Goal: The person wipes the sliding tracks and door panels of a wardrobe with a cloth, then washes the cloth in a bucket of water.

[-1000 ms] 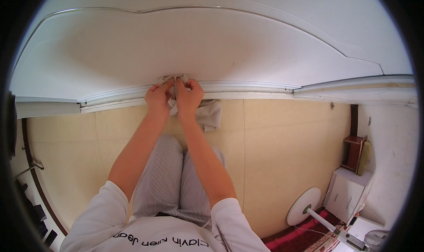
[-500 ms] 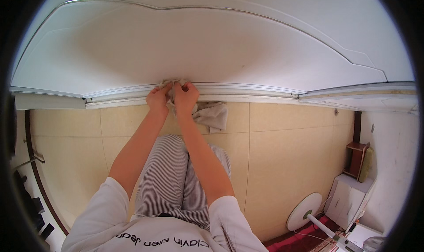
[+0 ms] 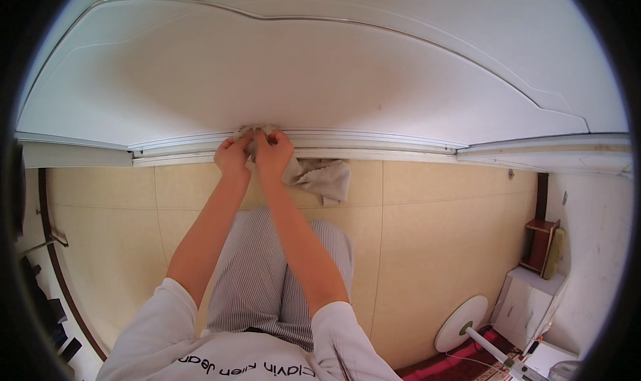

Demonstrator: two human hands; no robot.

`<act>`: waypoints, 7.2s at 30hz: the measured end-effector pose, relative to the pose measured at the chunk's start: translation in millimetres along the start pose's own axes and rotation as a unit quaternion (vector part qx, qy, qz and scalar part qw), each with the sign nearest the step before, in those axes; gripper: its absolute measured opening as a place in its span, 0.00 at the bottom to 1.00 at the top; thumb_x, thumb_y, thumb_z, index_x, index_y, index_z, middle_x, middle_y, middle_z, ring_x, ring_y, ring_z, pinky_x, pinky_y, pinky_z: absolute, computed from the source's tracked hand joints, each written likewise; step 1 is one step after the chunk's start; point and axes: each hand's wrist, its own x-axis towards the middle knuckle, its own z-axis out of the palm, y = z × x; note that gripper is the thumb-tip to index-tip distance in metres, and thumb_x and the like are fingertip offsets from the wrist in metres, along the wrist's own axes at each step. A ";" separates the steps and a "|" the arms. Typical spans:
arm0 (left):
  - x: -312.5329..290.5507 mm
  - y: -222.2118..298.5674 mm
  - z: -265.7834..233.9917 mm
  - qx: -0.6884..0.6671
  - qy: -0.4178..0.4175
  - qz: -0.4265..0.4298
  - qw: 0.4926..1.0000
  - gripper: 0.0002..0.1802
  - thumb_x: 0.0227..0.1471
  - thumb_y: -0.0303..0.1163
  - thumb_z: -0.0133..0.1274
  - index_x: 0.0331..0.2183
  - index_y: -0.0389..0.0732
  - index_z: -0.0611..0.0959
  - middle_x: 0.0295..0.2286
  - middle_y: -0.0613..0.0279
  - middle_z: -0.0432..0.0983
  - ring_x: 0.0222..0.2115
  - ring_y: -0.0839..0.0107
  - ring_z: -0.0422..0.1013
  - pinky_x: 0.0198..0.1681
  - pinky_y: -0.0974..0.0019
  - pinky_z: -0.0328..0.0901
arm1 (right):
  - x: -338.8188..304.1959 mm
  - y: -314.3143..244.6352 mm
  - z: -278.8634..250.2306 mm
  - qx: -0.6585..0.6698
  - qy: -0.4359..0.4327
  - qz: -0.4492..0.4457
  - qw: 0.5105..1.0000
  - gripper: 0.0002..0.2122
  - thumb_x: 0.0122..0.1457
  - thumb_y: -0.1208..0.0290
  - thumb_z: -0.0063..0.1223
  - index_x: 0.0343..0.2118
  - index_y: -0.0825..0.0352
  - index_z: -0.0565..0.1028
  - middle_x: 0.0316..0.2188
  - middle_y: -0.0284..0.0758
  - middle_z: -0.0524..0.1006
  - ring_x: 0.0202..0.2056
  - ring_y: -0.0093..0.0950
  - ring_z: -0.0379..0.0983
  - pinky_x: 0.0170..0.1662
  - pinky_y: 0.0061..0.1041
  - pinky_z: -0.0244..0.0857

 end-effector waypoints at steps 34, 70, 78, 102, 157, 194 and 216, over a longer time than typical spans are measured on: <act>-56.3 1.5 50.0 0.001 -0.097 -0.055 0.994 0.10 0.38 0.20 0.62 0.22 0.36 0.75 0.18 0.66 0.69 0.16 0.78 0.60 0.18 0.71 0.55 | 11.2 -48.1 -59.2 0.012 0.103 -0.049 0.993 0.14 0.47 0.74 0.56 0.14 0.68 0.62 0.12 0.23 0.60 0.18 0.15 0.50 0.20 0.20 0.45; -112.5 -26.1 125.8 0.001 -0.137 -0.106 0.985 0.14 0.36 0.20 0.64 0.24 0.39 0.73 0.20 0.68 0.68 0.16 0.77 0.58 0.19 0.73 0.54 | 59.7 -70.3 -154.5 0.097 0.056 -0.008 0.994 0.14 0.47 0.75 0.58 0.14 0.66 0.63 0.14 0.22 0.60 0.18 0.14 0.51 0.21 0.19 0.43; -126.8 -4.5 128.9 -0.007 -0.143 -0.109 0.984 0.15 0.36 0.19 0.64 0.25 0.40 0.73 0.21 0.68 0.68 0.17 0.77 0.60 0.18 0.74 0.54 | 50.4 -107.7 -152.2 0.104 0.069 -0.058 0.990 0.15 0.46 0.76 0.58 0.13 0.66 0.62 0.13 0.22 0.59 0.18 0.14 0.50 0.20 0.19 0.42; -93.9 -34.9 120.7 0.034 -0.127 -0.142 0.981 0.14 0.37 0.20 0.63 0.24 0.40 0.73 0.22 0.66 0.71 0.18 0.78 0.60 0.17 0.75 0.53 | 53.1 -66.3 -150.1 0.087 0.078 -0.018 0.993 0.15 0.47 0.76 0.58 0.13 0.66 0.61 0.13 0.22 0.58 0.18 0.14 0.49 0.20 0.20 0.43; -117.2 7.2 112.9 0.029 -0.147 -0.132 0.980 0.13 0.39 0.22 0.62 0.25 0.41 0.73 0.22 0.68 0.69 0.18 0.80 0.60 0.20 0.76 0.56 | 34.1 -99.9 -128.6 0.195 0.096 0.007 0.976 0.13 0.47 0.76 0.59 0.15 0.63 0.64 0.15 0.23 0.64 0.18 0.14 0.55 0.22 0.17 0.50; -183.3 -9.9 186.7 -0.026 -0.203 -0.171 0.964 0.14 0.39 0.22 0.63 0.28 0.41 0.74 0.24 0.68 0.69 0.20 0.78 0.62 0.20 0.74 0.57 | 72.1 -143.8 -209.1 0.238 0.084 -0.077 0.965 0.11 0.49 0.76 0.57 0.16 0.63 0.66 0.15 0.21 0.63 0.19 0.12 0.52 0.21 0.17 0.44; -167.7 -31.3 189.4 0.051 -0.211 -0.163 0.963 0.12 0.42 0.27 0.62 0.31 0.45 0.76 0.26 0.72 0.67 0.24 0.83 0.60 0.26 0.76 0.57 | 72.9 -122.8 -213.0 0.234 0.119 -0.044 0.964 0.13 0.47 0.76 0.59 0.15 0.63 0.64 0.14 0.22 0.63 0.18 0.12 0.52 0.20 0.17 0.44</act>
